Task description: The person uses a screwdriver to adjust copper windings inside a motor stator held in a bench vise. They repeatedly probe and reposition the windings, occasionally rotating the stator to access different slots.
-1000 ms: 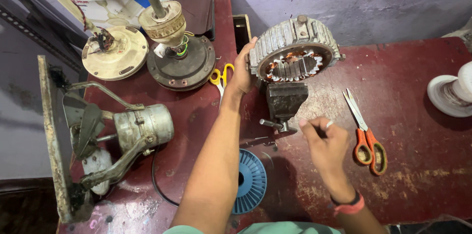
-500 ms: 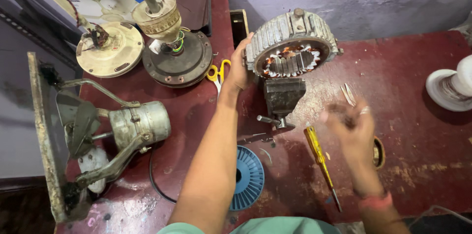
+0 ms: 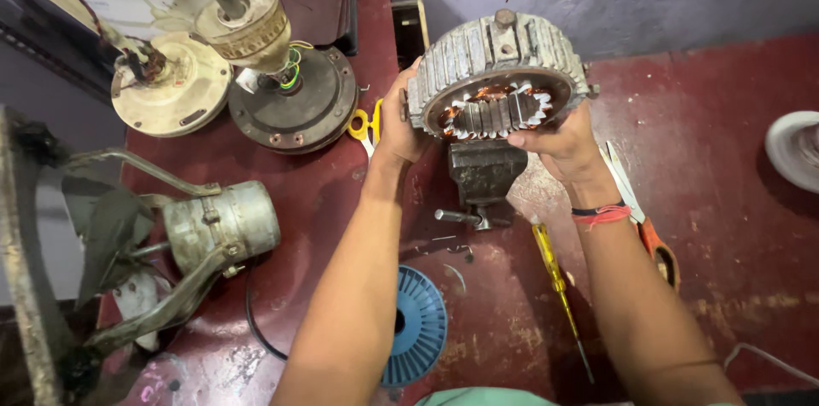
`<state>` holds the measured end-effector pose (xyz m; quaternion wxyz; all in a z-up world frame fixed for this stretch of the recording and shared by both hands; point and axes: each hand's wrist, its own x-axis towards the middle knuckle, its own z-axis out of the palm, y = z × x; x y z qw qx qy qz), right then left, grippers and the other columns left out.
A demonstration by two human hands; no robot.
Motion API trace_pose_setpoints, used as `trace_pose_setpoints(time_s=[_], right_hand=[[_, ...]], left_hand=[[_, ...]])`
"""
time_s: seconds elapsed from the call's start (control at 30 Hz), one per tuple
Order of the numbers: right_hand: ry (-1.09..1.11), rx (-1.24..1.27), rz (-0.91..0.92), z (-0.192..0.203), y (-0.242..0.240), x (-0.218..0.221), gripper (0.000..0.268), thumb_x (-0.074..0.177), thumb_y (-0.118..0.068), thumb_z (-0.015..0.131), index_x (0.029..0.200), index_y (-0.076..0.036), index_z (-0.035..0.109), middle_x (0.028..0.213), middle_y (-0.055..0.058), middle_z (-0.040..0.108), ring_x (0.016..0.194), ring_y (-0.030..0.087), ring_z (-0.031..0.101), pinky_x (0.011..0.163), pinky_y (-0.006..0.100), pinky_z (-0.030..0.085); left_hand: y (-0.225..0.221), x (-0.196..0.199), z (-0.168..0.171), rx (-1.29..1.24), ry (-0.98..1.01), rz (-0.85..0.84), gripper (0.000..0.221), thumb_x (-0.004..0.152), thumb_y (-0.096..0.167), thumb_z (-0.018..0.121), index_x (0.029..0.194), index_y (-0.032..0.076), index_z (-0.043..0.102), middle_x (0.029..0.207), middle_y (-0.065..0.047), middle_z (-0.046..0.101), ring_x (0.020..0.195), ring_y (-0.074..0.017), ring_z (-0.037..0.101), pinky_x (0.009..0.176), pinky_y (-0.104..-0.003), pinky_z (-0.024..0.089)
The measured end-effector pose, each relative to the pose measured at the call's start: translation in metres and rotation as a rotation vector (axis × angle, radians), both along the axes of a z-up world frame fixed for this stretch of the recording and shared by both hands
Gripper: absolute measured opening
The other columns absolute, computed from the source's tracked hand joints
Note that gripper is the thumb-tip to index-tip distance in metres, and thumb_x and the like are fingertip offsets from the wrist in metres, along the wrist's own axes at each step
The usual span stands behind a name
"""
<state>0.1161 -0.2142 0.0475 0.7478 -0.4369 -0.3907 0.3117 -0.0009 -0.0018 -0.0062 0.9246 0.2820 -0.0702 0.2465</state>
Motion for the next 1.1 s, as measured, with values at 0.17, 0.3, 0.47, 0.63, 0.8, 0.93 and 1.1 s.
trace_pose_setpoints(time_s=[0.17, 0.3, 0.47, 0.63, 0.8, 0.93, 1.1], right_hand=[[0.006, -0.001, -0.017, -0.029, 0.004, 0.017, 0.078, 0.068, 0.008, 0.087, 0.139, -0.002, 0.056, 0.13, 0.005, 0.064, 0.122, 0.017, 0.063, 0.108, 0.034, 0.054], [0.002, 0.014, -0.009, -0.046, 0.006, 0.023, 0.078, 0.069, 0.006, 0.087, 0.14, -0.002, 0.057, 0.129, 0.006, 0.065, 0.121, 0.017, 0.063, 0.109, 0.034, 0.053], [-0.008, 0.099, 0.023, -0.04, 0.008, 0.02, 0.075, 0.074, 0.003, 0.087, 0.141, -0.004, 0.056, 0.129, 0.005, 0.065, 0.121, 0.018, 0.064, 0.11, 0.035, 0.055], [-0.068, 0.14, 0.056, -0.027, 0.006, 0.008, 0.062, 0.079, 0.004, 0.085, 0.134, -0.001, 0.057, 0.119, 0.009, 0.068, 0.119, 0.022, 0.069, 0.111, 0.038, 0.057], [-0.094, 0.166, 0.037, -0.022, 0.005, 0.002, 0.07, 0.076, 0.004, 0.086, 0.139, -0.003, 0.056, 0.122, 0.007, 0.068, 0.118, 0.02, 0.068, 0.11, 0.037, 0.056], [-0.135, 0.172, 0.021, -0.021, 0.001, -0.001, 0.07, 0.077, 0.006, 0.086, 0.14, -0.001, 0.056, 0.126, 0.005, 0.067, 0.119, 0.018, 0.067, 0.111, 0.036, 0.054], [-0.152, 0.166, 0.061, -0.019, -0.005, -0.008, 0.061, 0.076, 0.005, 0.082, 0.132, 0.002, 0.059, 0.123, 0.011, 0.071, 0.114, 0.021, 0.071, 0.107, 0.036, 0.056]], left_hand=[[0.004, 0.009, -0.03, -0.038, 0.0, 0.108, 0.042, 0.108, 0.03, 0.045, 0.131, 0.0, 0.064, 0.124, -0.012, 0.07, 0.113, -0.0226, 0.066, 0.104, -0.039, 0.051], [0.007, 0.012, -0.054, -0.033, 0.041, 0.221, 0.035, 0.111, 0.027, 0.049, 0.129, 0.0, 0.064, 0.124, -0.013, 0.07, 0.113, -0.0252, 0.066, 0.102, -0.043, 0.054], [0.001, 0.012, -0.05, -0.142, 0.028, 0.123, 0.043, 0.109, 0.033, 0.045, 0.131, 0.0, 0.064, 0.125, -0.014, 0.069, 0.115, -0.0281, 0.067, 0.102, -0.046, 0.053], [-0.011, 0.004, -0.02, -0.041, -0.015, 0.017, 0.064, 0.106, 0.048, 0.035, 0.133, -0.005, 0.059, 0.124, -0.023, 0.07, 0.113, -0.0375, 0.069, 0.103, -0.049, 0.052], [-0.02, -0.002, 0.001, 0.131, -0.054, 0.031, 0.064, 0.108, 0.042, 0.031, 0.134, -0.009, 0.058, 0.118, -0.029, 0.071, 0.109, -0.0429, 0.07, 0.104, -0.051, 0.053], [-0.025, -0.004, 0.006, 0.182, -0.082, 0.064, 0.06, 0.109, 0.038, 0.032, 0.13, -0.011, 0.059, 0.116, -0.031, 0.071, 0.107, -0.0432, 0.07, 0.103, -0.051, 0.054], [-0.032, -0.01, 0.014, 0.192, -0.017, 0.085, 0.061, 0.108, 0.04, 0.032, 0.124, -0.012, 0.06, 0.109, -0.031, 0.071, 0.102, -0.042, 0.07, 0.098, -0.051, 0.055]])
